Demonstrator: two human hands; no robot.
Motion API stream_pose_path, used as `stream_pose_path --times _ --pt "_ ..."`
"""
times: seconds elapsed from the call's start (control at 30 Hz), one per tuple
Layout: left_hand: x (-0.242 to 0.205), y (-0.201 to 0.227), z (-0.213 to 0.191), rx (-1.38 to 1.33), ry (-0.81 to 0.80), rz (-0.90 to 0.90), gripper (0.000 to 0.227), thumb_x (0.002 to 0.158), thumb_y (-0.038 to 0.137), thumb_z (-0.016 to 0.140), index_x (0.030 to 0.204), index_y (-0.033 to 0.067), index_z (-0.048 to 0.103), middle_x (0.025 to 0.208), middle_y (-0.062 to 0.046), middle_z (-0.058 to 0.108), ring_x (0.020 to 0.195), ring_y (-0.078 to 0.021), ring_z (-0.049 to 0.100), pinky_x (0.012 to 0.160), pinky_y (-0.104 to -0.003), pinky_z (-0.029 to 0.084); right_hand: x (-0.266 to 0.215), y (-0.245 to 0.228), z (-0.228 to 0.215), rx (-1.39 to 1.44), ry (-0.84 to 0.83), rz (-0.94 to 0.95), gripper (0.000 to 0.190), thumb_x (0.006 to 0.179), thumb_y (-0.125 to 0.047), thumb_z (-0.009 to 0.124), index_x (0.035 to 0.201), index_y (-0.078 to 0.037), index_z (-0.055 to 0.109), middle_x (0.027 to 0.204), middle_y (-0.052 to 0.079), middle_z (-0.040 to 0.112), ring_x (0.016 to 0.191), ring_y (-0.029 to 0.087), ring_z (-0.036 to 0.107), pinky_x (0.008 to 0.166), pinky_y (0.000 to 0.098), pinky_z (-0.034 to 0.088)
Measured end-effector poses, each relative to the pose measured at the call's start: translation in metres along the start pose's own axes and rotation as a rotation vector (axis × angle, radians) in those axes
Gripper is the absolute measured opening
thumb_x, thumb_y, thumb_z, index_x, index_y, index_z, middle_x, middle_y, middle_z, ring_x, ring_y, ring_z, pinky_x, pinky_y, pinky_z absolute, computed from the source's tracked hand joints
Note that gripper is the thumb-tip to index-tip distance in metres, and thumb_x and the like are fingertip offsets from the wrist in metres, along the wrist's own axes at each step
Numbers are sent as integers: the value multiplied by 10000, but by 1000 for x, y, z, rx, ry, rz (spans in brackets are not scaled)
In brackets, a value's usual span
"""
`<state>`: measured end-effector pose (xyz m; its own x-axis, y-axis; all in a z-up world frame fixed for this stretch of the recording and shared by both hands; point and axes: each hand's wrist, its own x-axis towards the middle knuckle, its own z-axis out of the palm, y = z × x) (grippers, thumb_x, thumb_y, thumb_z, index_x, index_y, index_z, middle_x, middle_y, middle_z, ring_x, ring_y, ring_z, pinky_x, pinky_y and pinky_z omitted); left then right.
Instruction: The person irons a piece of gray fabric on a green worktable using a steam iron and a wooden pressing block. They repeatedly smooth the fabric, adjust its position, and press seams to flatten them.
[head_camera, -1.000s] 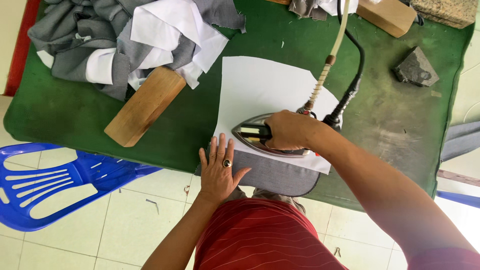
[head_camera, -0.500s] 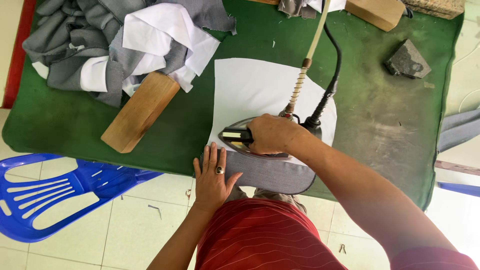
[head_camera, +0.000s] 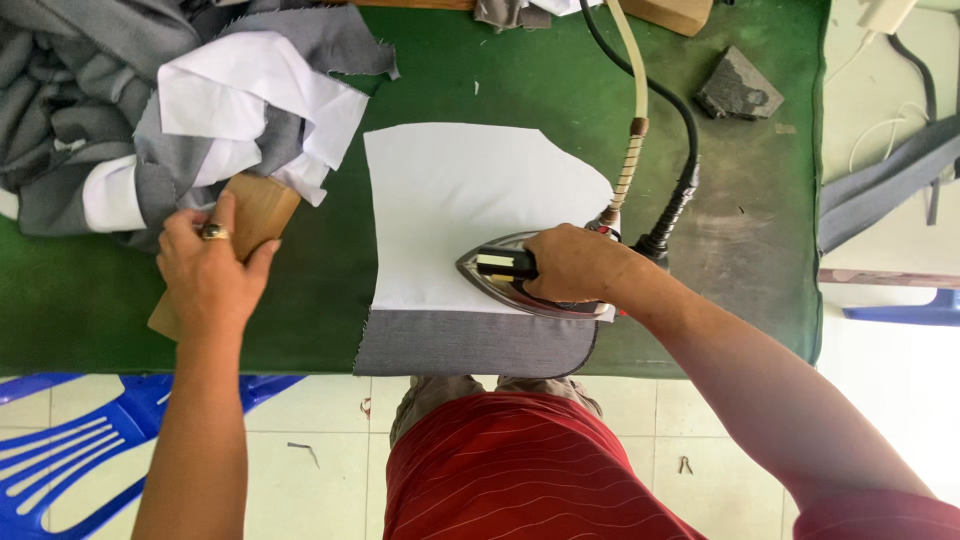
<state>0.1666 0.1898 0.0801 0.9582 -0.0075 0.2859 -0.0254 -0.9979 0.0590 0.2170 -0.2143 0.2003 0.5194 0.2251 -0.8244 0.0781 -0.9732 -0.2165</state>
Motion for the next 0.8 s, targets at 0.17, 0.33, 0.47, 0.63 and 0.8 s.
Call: stream_pose_path --times 0.17,0.33,0.47,0.63,0.8 --pt "-8 -18 13 -147 44 105 756 884 321 874 1529 33 605 1202 -295 513 1064 -495 564 881 -608 517 -7 33 10 44 64 75 239 905 -346 563 924 -134 672 908 60 724 792 243 669 631 385 507" --pt "-28 14 0 -81 67 27 670 913 291 870 1486 26 644 1246 -247 513 1024 -454 623 806 -586 559 -17 51 18 127 87 147 250 920 -367 570 955 -141 671 939 67 729 813 238 677 667 375 533" --pt "-46 79 -7 -292 176 84 654 868 308 869 1442 74 660 1397 -306 523 1209 -510 603 943 -573 521 -14 65 24 204 183 215 363 881 -417 592 1101 -152 708 1047 123 750 1011 331 710 853 459 575" --pt "-36 176 5 -505 31 426 656 767 506 831 1369 304 664 1259 -139 659 1061 -345 694 893 -428 558 -8 74 26 281 265 250 440 859 -422 622 1188 -151 729 1100 139 758 1103 359 711 924 500 577" --pt "-17 206 21 -398 -268 824 502 911 527 645 1342 270 657 1261 -118 600 965 -339 655 863 -457 532 -3 89 31 338 365 287 455 854 -377 626 1221 -127 726 1050 160 756 1060 374 720 898 511 577"
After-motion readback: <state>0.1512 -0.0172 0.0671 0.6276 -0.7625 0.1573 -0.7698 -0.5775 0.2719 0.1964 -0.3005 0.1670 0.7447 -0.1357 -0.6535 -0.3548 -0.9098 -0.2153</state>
